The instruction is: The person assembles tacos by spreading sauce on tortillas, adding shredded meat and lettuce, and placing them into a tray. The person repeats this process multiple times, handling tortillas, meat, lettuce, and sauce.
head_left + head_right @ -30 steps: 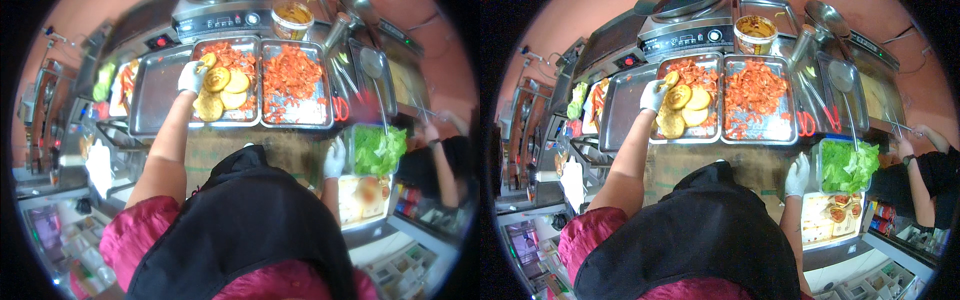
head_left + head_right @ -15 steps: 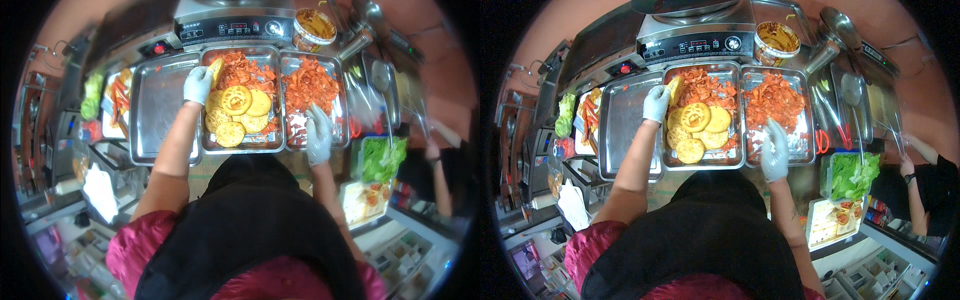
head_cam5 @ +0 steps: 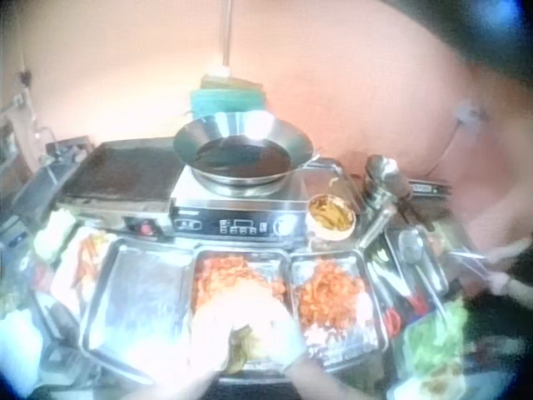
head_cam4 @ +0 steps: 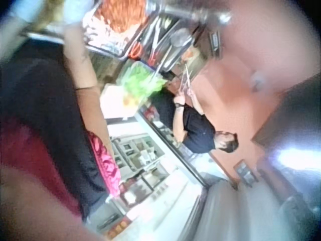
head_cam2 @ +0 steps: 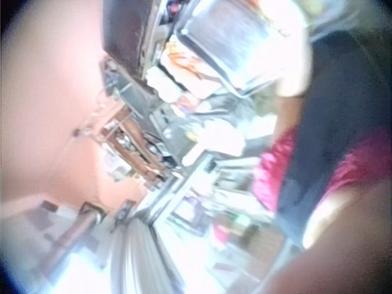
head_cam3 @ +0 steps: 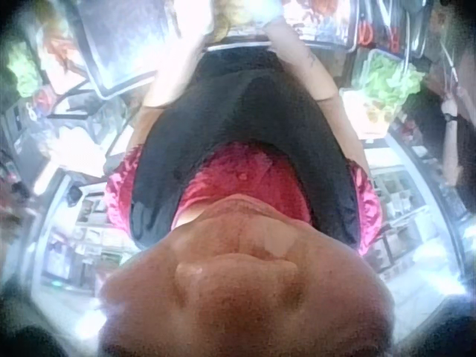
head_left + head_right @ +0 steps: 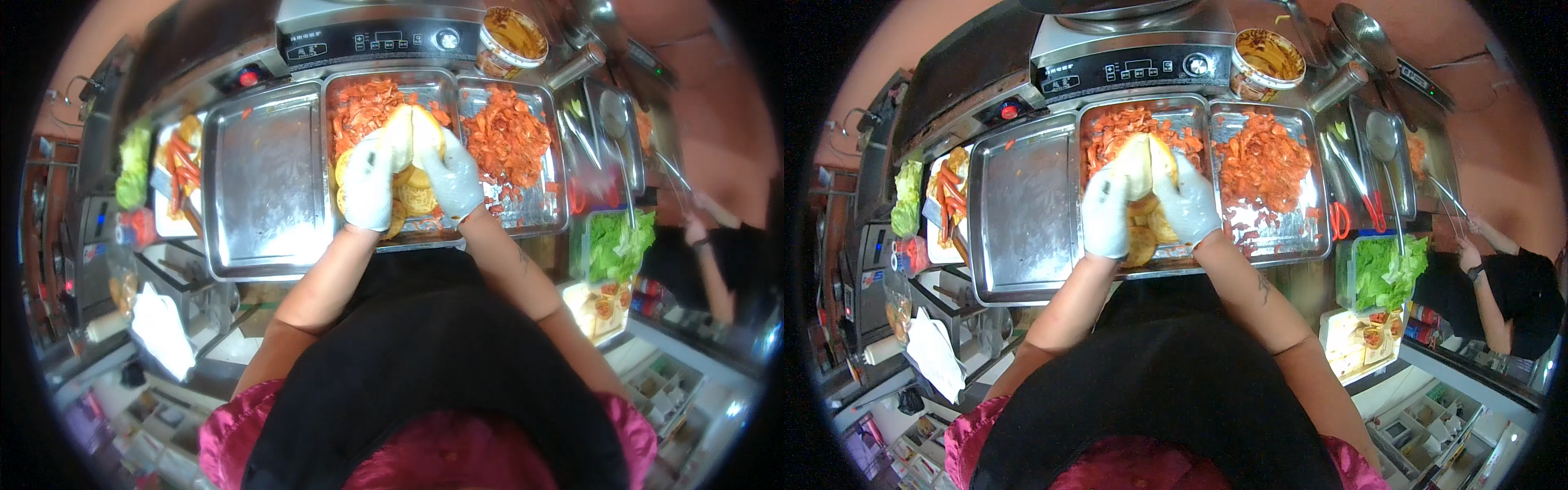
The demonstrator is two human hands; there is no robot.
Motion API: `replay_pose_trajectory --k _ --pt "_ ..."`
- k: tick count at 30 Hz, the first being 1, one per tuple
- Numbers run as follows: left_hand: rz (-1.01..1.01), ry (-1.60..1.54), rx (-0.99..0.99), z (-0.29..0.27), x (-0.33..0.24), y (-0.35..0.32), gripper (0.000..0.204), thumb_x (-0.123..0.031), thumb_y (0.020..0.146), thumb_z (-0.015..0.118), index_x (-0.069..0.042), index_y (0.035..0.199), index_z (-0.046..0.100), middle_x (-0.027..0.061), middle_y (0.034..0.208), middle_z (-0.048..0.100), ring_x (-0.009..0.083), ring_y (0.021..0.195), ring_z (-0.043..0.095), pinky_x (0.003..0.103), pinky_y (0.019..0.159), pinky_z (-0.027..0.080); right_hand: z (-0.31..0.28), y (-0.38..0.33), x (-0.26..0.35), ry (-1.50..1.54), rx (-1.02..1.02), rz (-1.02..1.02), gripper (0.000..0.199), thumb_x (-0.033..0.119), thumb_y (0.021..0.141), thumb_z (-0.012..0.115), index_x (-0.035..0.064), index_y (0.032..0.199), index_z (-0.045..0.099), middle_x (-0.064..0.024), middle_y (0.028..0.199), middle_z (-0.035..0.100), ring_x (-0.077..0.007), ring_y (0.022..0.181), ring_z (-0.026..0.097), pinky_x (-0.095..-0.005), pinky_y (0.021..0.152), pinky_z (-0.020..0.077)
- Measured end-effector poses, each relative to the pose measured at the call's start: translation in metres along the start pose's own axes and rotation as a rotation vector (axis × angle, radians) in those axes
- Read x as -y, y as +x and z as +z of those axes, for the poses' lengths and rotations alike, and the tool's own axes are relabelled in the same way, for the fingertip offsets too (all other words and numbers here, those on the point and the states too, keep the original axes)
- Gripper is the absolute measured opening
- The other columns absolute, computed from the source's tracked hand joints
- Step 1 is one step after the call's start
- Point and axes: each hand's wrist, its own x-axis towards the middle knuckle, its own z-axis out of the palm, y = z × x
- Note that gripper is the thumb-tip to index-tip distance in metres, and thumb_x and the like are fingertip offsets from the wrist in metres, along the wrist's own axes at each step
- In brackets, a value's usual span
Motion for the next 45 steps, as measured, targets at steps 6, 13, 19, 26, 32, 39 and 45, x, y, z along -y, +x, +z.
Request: replay_pose_trajectory --k 6,13,19,26,32,39,45 --pt "-0.373 -0.544 -0.074 0.019 -0.010 0.012 0.063 -0.056 0.099 0.052 -0.008 0.140 0.047 0.0106 0.149 0.041 0.0249 0.134 0.042 0.048 0.110 0.037 -0.022 0.008 0.017 -0.274 0.032 -0.257 0.040 0.004 0.091 0.058 0.0041 0.130 0.060 -0.0172 0.125 0.066 -0.0315 0.113 0.065 -0.0377 0.095 0.0516" --pt "-0.784 -0.974 0.120 0.048 0.011 0.049 0.070 -0.067 0.095 0.048 -0.009 0.133 0.053 0.0185 0.126 0.060 0.0347 0.119 0.057 0.047 0.105 0.045 -0.065 0.023 0.009 -0.665 0.280 -0.567 0.048 0.005 0.078 0.063 0.0131 0.125 0.065 -0.0096 0.120 0.067 -0.0321 0.113 0.062 -0.0424 0.108 0.0433" --pt "-0.803 -0.951 -0.021 0.093 0.052 0.069 0.053 -0.059 0.096 0.052 -0.015 0.127 0.055 0.0197 0.133 0.056 0.0400 0.119 0.055 0.058 0.099 0.046 -0.128 0.045 0.010 -0.438 0.379 -0.244 0.047 0.012 0.087 0.069 0.0128 0.134 0.061 -0.0113 0.123 0.067 -0.0292 0.114 0.062 -0.0399 0.108 0.0425" --pt "-0.837 -0.924 -0.159 0.139 0.077 0.106 0.070 -0.061 0.098 0.040 -0.005 0.140 0.046 0.0262 0.139 0.051 0.0473 0.125 0.051 0.066 0.103 0.043 -0.242 0.128 -0.021 -0.161 -0.208 -0.125 0.041 0.010 0.092 0.068 0.0042 0.133 0.061 -0.0115 0.125 0.066 -0.0169 0.105 0.066 -0.0290 0.092 0.0521" --pt "-0.727 -0.850 -0.274 0.172 0.073 0.128 0.047 -0.048 0.103 0.036 -0.011 0.117 0.063 0.0151 0.118 0.065 0.0383 0.111 0.059 0.065 0.101 0.046 -0.266 0.233 -0.018 -1.028 0.032 -0.418 0.040 0.022 0.091 0.067 0.0196 0.131 0.063 -0.0092 0.120 0.064 -0.0301 0.111 0.059 -0.0399 0.100 0.0467" --pt "-0.685 -0.894 -0.275 0.176 0.074 0.135 0.054 -0.057 0.101 0.039 -0.011 0.121 0.060 0.0176 0.125 0.061 0.0383 0.115 0.058 0.065 0.099 0.047 -0.227 0.349 -0.036 -1.142 0.736 0.035 0.051 0.044 0.085 0.064 0.0065 0.119 0.067 -0.0171 0.122 0.068 -0.0360 0.111 0.064 -0.0434 0.095 0.0470" --pt "-0.668 -0.875 -0.365 0.151 0.065 0.123 0.059 -0.056 0.097 0.048 -0.007 0.129 0.053 0.0217 0.119 0.060 0.0394 0.109 0.059 0.064 0.096 0.050 -0.233 0.356 -0.013 -0.821 0.289 -0.187 0.030 0.031 0.089 0.067 0.0088 0.108 0.070 -0.0180 0.105 0.071 -0.0360 0.098 0.067 -0.0423 0.085 0.0525"
